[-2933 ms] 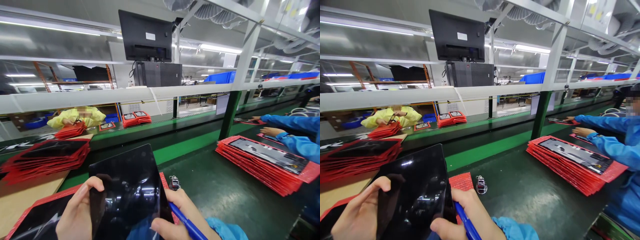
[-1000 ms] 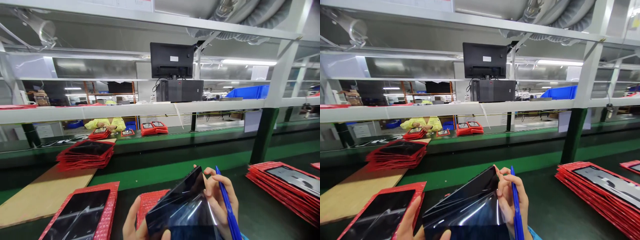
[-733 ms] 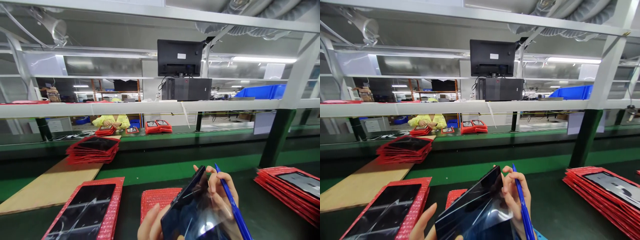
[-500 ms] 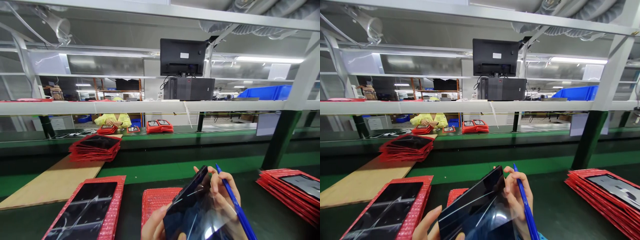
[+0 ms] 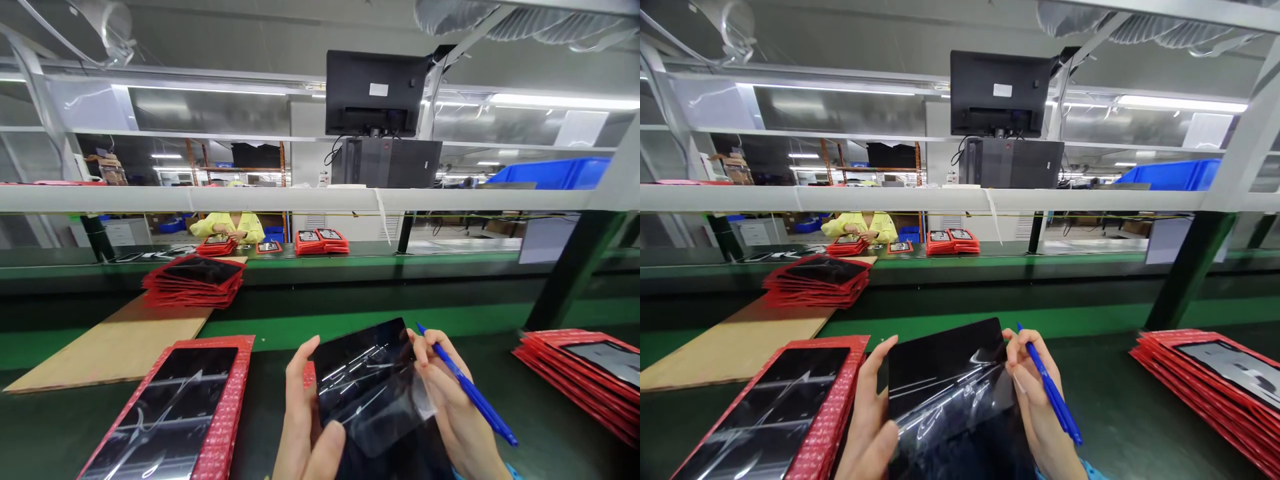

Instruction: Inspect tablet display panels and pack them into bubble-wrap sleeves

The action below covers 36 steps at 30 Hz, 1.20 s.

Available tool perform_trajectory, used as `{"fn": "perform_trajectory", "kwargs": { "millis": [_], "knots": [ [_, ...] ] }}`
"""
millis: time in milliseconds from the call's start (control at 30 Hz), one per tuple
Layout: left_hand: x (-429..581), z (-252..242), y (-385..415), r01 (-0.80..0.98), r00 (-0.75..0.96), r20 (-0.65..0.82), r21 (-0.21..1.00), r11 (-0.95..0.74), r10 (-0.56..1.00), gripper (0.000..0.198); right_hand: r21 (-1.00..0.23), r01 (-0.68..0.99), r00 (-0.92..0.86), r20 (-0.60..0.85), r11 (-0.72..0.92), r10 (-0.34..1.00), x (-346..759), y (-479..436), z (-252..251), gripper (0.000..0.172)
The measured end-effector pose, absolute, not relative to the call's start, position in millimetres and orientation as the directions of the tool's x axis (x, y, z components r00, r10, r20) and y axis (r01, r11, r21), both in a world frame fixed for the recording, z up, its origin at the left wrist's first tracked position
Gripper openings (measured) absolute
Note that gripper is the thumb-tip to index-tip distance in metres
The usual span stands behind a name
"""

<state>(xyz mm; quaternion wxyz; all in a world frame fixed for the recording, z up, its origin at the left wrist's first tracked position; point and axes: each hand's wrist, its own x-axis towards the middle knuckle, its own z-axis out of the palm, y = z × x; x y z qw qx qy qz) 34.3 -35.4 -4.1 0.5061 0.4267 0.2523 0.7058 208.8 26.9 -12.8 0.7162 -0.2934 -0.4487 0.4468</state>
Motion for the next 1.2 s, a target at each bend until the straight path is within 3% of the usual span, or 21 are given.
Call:
{"fn": "perform_trajectory", "kwargs": {
  "millis": [167, 333, 600, 833, 1033, 1200],
  "knots": [
    [33.2, 3.4, -23.1, -0.632, -0.203, 0.182, 0.726, -0.27, 0.962, 0.059, -0.827, -0.411, 0.195, 0.331, 0.383, 0.924, 210.4, 23.6, -8.5, 0.02],
    [31.3, 14.6, -21.2, -0.692, -0.134, 0.055, 0.709, -0.133, 0.989, 0.06, -0.798, -0.471, 0.209, 0.313, 0.376, 0.926, 215.9, 22.7, -7.0, 0.019],
    [25.7, 9.5, -14.6, -0.649, -0.133, 0.042, 0.751, -0.12, 0.99, 0.04, -0.749, -0.594, 0.357, 0.083, 0.294, 0.931, 219.5, 29.9, -5.3, 0.026],
    [24.7, 11.8, -14.0, -0.704, -0.019, 0.005, 0.71, -0.016, 1.0, 0.057, -0.751, -0.636, 0.173, 0.081, 0.174, 0.982, 229.5, 52.2, -19.9, 0.027],
    [23.4, 8.7, -13.0, -0.734, 0.022, 0.007, 0.679, 0.011, 1.0, 0.055, -0.777, -0.605, 0.154, 0.099, 0.173, 0.983, 229.9, 62.4, -23.6, 0.028],
    [22.5, 7.5, -11.4, -0.682, -0.037, 0.022, 0.73, -0.041, 0.999, 0.049, -0.785, -0.564, 0.236, 0.143, 0.255, 0.961, 224.1, 56.0, -21.8, 0.031]
  ]
}}
